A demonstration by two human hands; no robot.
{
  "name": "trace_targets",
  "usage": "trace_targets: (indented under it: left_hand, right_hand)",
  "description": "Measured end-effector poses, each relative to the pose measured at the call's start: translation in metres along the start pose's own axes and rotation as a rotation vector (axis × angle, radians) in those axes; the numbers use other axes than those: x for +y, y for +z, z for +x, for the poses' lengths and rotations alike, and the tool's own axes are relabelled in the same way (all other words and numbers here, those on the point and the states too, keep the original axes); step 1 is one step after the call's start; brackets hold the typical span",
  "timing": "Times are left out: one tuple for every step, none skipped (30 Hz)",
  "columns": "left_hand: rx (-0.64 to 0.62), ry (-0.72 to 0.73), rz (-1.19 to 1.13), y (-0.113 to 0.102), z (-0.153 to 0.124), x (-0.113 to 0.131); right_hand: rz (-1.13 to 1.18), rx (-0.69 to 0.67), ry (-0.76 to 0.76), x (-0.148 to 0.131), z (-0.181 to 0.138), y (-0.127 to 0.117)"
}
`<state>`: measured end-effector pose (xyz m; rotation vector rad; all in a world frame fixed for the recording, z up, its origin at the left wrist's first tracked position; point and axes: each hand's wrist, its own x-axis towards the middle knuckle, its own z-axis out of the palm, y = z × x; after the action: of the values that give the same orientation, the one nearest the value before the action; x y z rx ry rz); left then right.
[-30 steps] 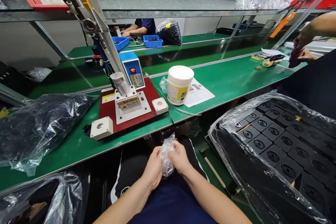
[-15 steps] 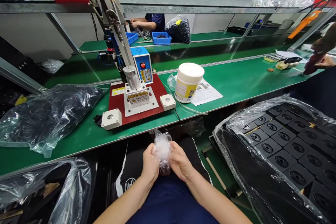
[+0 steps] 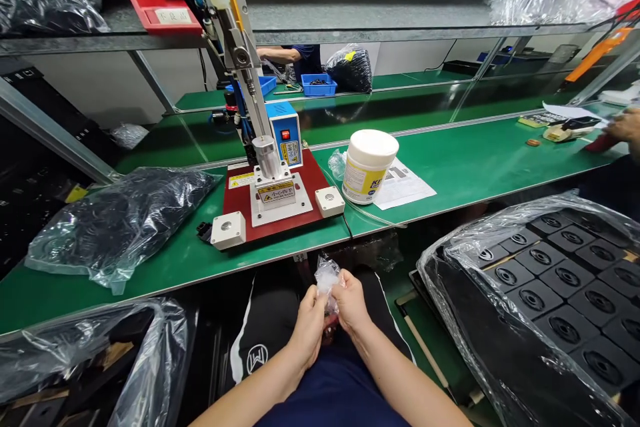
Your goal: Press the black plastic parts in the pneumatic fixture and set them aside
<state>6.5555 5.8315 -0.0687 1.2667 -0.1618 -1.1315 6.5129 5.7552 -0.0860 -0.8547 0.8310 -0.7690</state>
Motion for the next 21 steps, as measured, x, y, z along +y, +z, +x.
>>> trace_targets:
  left_hand:
    - [0.004, 0.037, 0.028, -0.002, 0.0, 0.002]
    - [0.014, 0.079, 0.058, -0.005, 0.0, 0.003]
    - [0.023, 0.119, 0.085, -0.008, 0.0, 0.003]
    - [0.025, 0.154, 0.106, -0.011, 0.001, 0.004]
    - [0.022, 0.184, 0.12, -0.014, 0.002, 0.004]
    - [0.024, 0.208, 0.126, -0.017, 0.003, 0.005]
    - [0.027, 0.223, 0.129, -0.02, 0.003, 0.006]
    - [0.032, 0.23, 0.128, -0.021, 0.003, 0.006]
    - [0.035, 0.231, 0.123, -0.022, 0.003, 0.008]
    - [0.039, 0.228, 0.115, -0.022, 0.002, 0.009]
    - [0.042, 0.225, 0.112, -0.022, 0.002, 0.011]
    - [0.045, 0.224, 0.113, -0.022, 0.001, 0.013]
    - [0.053, 0.223, 0.12, -0.021, 0.001, 0.015]
    - [0.065, 0.221, 0.132, -0.02, 0.001, 0.017]
    - [0.077, 0.218, 0.152, -0.019, 0.001, 0.019]
    - [0.085, 0.215, 0.182, -0.018, 0.002, 0.021]
    - [0.091, 0.218, 0.225, -0.018, 0.002, 0.023]
    - [0.101, 0.244, 0.291, -0.018, 0.003, 0.025]
    - [0.115, 0.298, 0.378, -0.018, 0.004, 0.027]
    - [0.128, 0.368, 0.478, -0.019, 0.004, 0.029]
    - [0.14, 0.439, 0.577, -0.02, 0.004, 0.03]
  right_hand:
    - [-0.027, -0.015, -0.016, 0.0, 0.0, 0.001]
    - [-0.054, -0.033, -0.029, -0.001, 0.0, 0.002]
    - [-0.079, -0.052, -0.035, -0.001, 0.0, 0.003]
    - [-0.102, -0.074, -0.031, -0.001, -0.001, 0.003]
    - [-0.123, -0.098, -0.017, -0.002, -0.001, 0.003]
    - [-0.139, -0.121, 0.001, -0.003, -0.002, 0.003]
    - [-0.148, -0.143, 0.018, -0.005, -0.004, 0.002]
    - [-0.143, -0.162, 0.028, -0.007, -0.005, 0.001]
    - [-0.121, -0.18, 0.039, -0.011, -0.007, 0.0]
    - [-0.082, -0.203, 0.057, -0.014, -0.01, -0.002]
    - [-0.031, -0.236, 0.081, -0.018, -0.013, -0.004]
    - [0.02, -0.279, 0.108, -0.022, -0.016, -0.006]
    - [0.057, -0.325, 0.125, -0.026, -0.018, -0.007]
    - [0.064, -0.366, 0.123, -0.028, -0.021, -0.009]
    - [0.041, -0.394, 0.095, -0.031, -0.024, -0.01]
    - [-0.012, -0.41, 0.043, -0.032, -0.026, -0.011]
    - [-0.084, -0.414, -0.023, -0.033, -0.027, -0.012]
    - [-0.163, -0.417, -0.09, -0.034, -0.028, -0.012]
    - [-0.237, -0.421, -0.15, -0.034, -0.029, -0.013]
    - [-0.296, -0.428, -0.198, -0.034, -0.03, -0.013]
    - [-0.34, -0.442, -0.233, -0.035, -0.031, -0.013]
